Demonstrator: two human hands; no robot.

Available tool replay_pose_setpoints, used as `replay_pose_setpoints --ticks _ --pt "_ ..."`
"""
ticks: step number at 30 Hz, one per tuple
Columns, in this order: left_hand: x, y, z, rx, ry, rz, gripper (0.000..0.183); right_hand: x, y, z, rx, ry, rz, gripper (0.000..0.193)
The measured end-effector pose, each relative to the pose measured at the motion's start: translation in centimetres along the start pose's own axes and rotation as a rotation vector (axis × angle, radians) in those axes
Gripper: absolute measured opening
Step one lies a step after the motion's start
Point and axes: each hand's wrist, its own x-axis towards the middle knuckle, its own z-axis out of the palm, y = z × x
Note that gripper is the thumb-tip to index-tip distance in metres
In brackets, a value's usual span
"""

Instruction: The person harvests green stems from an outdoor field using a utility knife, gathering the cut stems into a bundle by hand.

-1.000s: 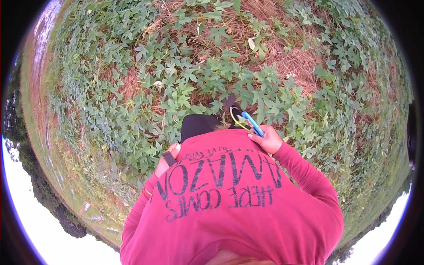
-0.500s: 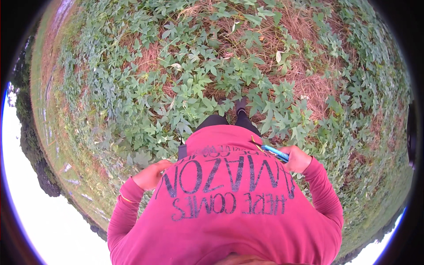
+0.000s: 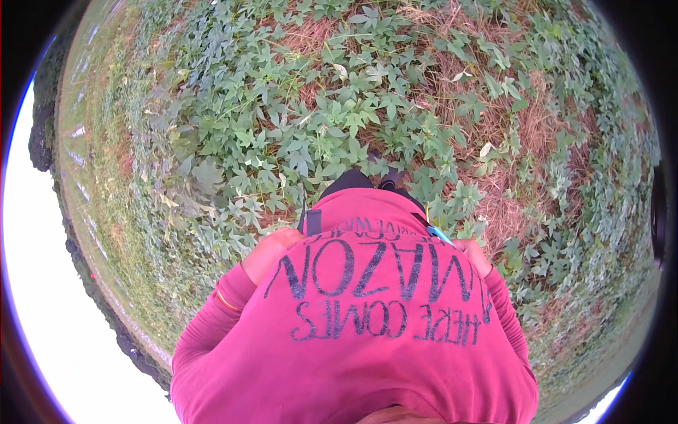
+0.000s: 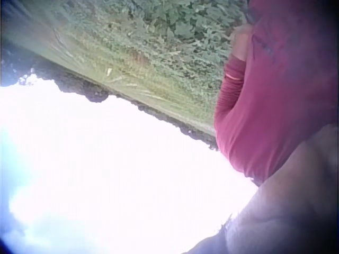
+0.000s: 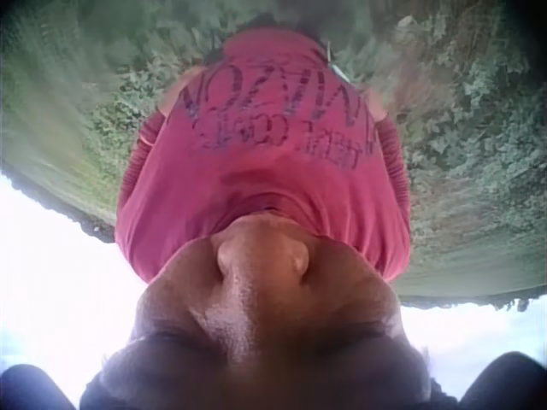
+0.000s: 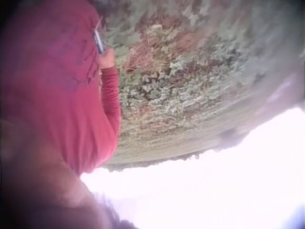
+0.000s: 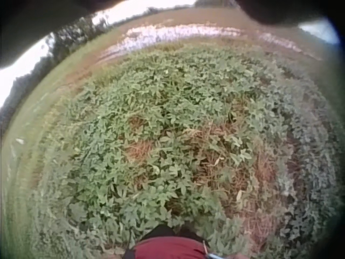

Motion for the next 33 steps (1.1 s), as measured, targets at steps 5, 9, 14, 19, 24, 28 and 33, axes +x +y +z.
replay_pose_setpoints --ticks 5,9,14,19,24,28,33 --pt "-3.9 0.2 0.9 -1.165 0.162 -0.368 0.02 0.8 1.1 -2.7 0.385 -0.054 0.211 0.011" --pt "-6.9 -1.3 -0.9 -1.058 0.232 -0.481 0.012 1.9 -0.9 -3.8 0.308 -0.04 0.311 0.014" --pt "-11.2 -6.4 3.1 -0.387 -0.062 -0.663 0.031 3.6 2.9 -6.2 -0.582 -0.047 0.101 0.024" --pt "-13.5 -7.9 10.6 -0.758 0.119 -0.644 0.029 4.2 -2.1 -2.5 -0.287 -0.048 0.133 0.023" --pt "-12.7 -9.6 11.8 -1.248 0.269 -0.721 0.015 4.8 -3.8 -2.0 -0.197 -0.028 0.127 0.021" --pt "-13.4 -9.0 8.6 -1.475 0.027 -0.649 0.015 5.7 -5.6 -2.1 -0.183 -0.02 0.111 0.02" --pt "-14.1 -10.9 4.7 -1.099 -0.322 -0.718 0.017 7.5 -7.5 -1.2 -0.211 -0.066 0.095 0.019"
